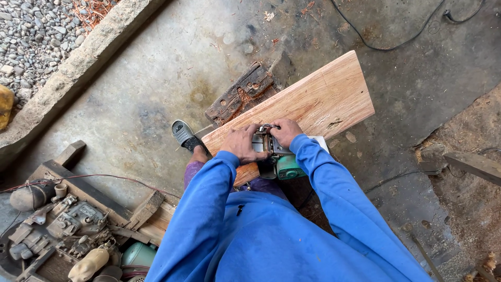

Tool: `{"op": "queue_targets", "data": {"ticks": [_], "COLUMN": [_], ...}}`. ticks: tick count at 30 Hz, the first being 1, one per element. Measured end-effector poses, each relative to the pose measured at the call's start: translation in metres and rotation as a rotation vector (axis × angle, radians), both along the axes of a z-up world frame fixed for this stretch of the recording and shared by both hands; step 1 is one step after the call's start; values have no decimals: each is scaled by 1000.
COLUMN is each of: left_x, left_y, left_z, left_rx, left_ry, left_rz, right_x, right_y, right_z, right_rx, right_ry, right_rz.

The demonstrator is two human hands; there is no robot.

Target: Adjusting and aligning the blades of an electric power planer using a wrench and a metal straight edge.

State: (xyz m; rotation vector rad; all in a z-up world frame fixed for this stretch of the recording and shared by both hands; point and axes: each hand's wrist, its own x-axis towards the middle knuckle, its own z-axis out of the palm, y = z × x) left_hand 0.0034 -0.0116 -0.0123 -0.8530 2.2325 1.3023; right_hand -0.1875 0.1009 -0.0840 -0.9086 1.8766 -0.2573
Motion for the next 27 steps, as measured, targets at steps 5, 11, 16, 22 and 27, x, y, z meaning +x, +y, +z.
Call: {"op": "queue_targets", "data": {"ticks": [5,11,16,22,27], "left_x": [0,1,1,0,-14], "left_y": [-1,-1,-1,-4,-19], "left_z": [1,-4,-5,-3,32], "left_rx": [19,26,29,16,-3], "left_ry": [23,24,34,11,-6], "left_rz": [42,41,44,-1,-176], "right_x": [0,1,2,-1,-7], "right_y": [-3,-4,-6,3,6], "right_z": [-3,1,4,4,48], "right_rx": [52,94,107,-11,-75], "right_ry": [-5,-14,-8,35,92], "right_rz": [-4,-10,-22,-52,-213]}}
